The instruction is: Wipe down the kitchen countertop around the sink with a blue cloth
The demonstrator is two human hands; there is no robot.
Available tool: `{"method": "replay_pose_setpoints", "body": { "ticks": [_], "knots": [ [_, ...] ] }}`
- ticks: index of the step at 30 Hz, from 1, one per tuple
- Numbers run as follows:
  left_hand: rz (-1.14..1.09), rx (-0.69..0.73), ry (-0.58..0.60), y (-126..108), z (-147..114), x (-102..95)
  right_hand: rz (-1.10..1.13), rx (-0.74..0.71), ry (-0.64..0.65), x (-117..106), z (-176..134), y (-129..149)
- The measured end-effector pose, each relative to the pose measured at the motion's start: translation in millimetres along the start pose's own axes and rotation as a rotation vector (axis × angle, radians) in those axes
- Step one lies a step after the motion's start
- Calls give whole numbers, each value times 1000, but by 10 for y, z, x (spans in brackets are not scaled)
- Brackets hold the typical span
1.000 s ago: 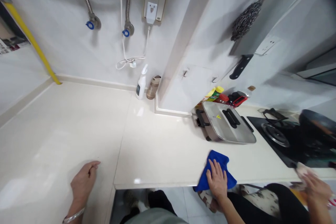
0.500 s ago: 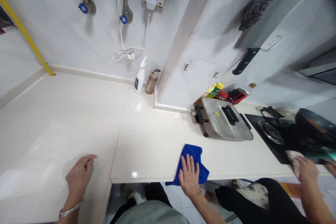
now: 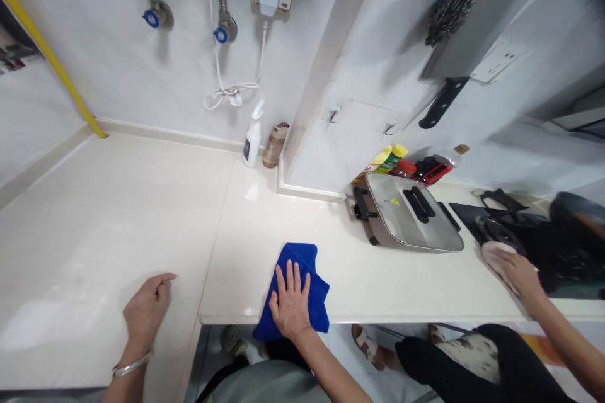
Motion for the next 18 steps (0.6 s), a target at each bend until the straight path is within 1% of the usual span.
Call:
{"method": "replay_pose_setpoints", "body": {
  "ticks": [3,7,10,13,15,18],
  "knots": [
    [-3,15,1,-25,-12,-32,48,-47,-59,-22,-49,-107],
    [-15,52,6,-10,-17,-51,73,-109,-105,-25,-144,-385],
    [-41,89,-13,28,-15,-41,46,-59,-146,-4,-212,-673],
    [-65,100,-22,74,-17,-8,8,1,-176,65,-234,-959],
    [-77,110,-29,86,-28,4,-10,25,-181,127,-192,-1138],
    [-108,137,-43,73,-72,-13,-17,89,-198,196,-35,-1399]
  ]
}}
Point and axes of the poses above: each hand's wrist, its own z-axis towards the middle knuckle, its own x-axis out of the palm, y = z × x, the point moved 5 cm from there along z, towards the middle knuckle, and after that the axes turned 11 degrees about -x, right-handed, at the moved point
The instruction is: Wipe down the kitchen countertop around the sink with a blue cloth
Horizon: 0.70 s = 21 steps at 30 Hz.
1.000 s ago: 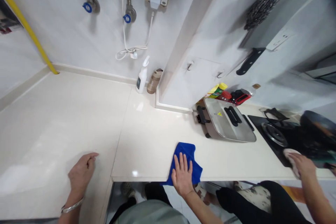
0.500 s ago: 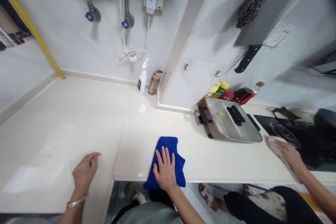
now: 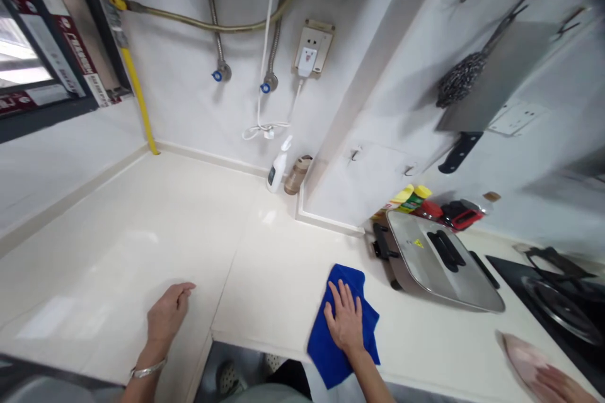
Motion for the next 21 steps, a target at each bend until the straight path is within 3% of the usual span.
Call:
{"method": "replay_pose_setpoints", "body": {
  "ticks": [5,9,11,14,18,21],
  "knots": [
    [-30,-54,20,-14,-132,-15,31,261,-173,54,424,-278],
    [-166,-43,194,-210,-296,233,126,495,-453,80,729,-206],
    [-254,53,298,-514,-423,447,161,585,-507,164,862,-71],
    [-273,295,376,-1185,-680,793,214,625,-461,325,1038,162],
    [-177,707,417,-2039,-1016,1249,306,533,-349,401,1080,282],
    [-74,774,401,-2290,-1020,1560,323,389,-284,336,938,178]
  ]
}}
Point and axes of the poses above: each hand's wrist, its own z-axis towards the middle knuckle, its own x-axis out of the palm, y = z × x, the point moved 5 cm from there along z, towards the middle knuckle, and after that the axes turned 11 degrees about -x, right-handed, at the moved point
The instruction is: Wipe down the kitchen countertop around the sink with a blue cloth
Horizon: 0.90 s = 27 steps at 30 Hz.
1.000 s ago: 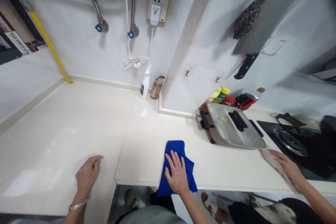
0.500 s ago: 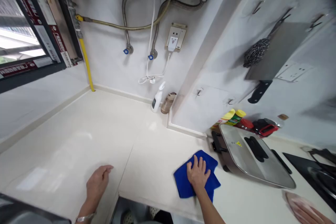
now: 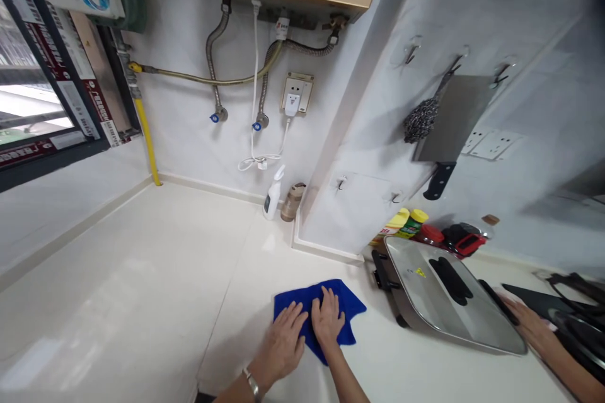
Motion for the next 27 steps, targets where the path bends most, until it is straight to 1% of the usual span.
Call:
{"method": "replay_pose_setpoints", "body": {
  "ticks": [2,4,5,7,9,12,15,18,20,22,24,27],
  "knots": [
    [47,13,32,59,100,131,-19,-126,38,-113,-55,-110],
    [77,54,51,143,134,205,-48,-247,55,-200,-113,-201],
    [86,79,53,186,135,217,-61,-292,61,-230,-144,-227],
    [99,113,50,278,124,183,-85,-330,79,-265,-214,-220],
    [106,132,45,392,113,72,-112,-321,98,-287,-295,-122],
    [118,138,66,631,72,-192,-76,-332,144,-317,-416,144],
    [134,124,137,894,-99,-469,147,-404,231,-353,-521,373],
    [150,110,177,1060,-407,-676,401,-448,298,-400,-626,435],
    [154,96,181,1127,-587,-775,475,-482,310,-434,-711,404],
    [151,66,185,1214,-668,-877,481,-508,287,-485,-804,312],
    [141,22,192,1349,-629,-1007,448,-481,232,-557,-892,127],
    [113,-16,188,1559,-433,-1195,346,-405,164,-664,-1020,-286]
  ]
}}
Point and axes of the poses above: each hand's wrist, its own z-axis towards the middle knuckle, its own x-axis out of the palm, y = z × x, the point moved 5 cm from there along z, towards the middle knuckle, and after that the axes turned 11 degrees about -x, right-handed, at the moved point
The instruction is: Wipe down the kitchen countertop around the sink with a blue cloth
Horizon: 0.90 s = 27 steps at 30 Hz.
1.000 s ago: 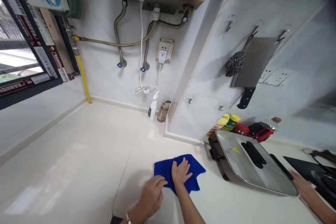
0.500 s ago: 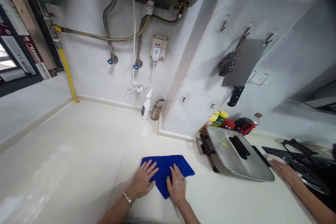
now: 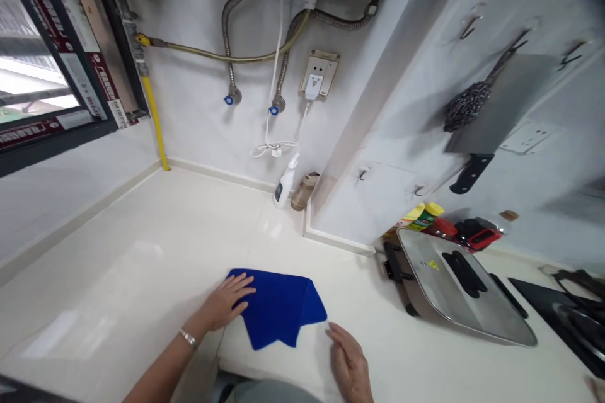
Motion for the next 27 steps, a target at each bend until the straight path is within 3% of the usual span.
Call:
{"method": "replay_pose_setpoints", "body": {
  "ticks": [3,6,10,13,15,18,22,24,27],
  "knots": [
    [-8,-91,-35,52,198,-18,-111,-37,-27,-134,-273,-231],
    [29,-296,-168,-187,362,214,-170,-80,-48,-144,-439,-313],
    [75,-181,-255,-870,523,705,-274,-194,-119,-93,-459,-181],
    [129,-126,-264,-1070,572,814,-384,-276,-159,-78,-417,-76],
    [137,-42,-220,-1002,578,711,-412,-291,-155,-78,-397,-46],
    [126,110,-103,-721,543,414,-429,-289,-156,-95,-398,-15],
    [164,121,3,-394,462,138,-406,-274,-167,-98,-429,-3],
    [192,64,-23,-364,459,152,-380,-268,-183,-89,-444,-16],
    [222,-120,-206,-420,549,292,-354,-256,-194,-73,-455,-44]
  ]
}}
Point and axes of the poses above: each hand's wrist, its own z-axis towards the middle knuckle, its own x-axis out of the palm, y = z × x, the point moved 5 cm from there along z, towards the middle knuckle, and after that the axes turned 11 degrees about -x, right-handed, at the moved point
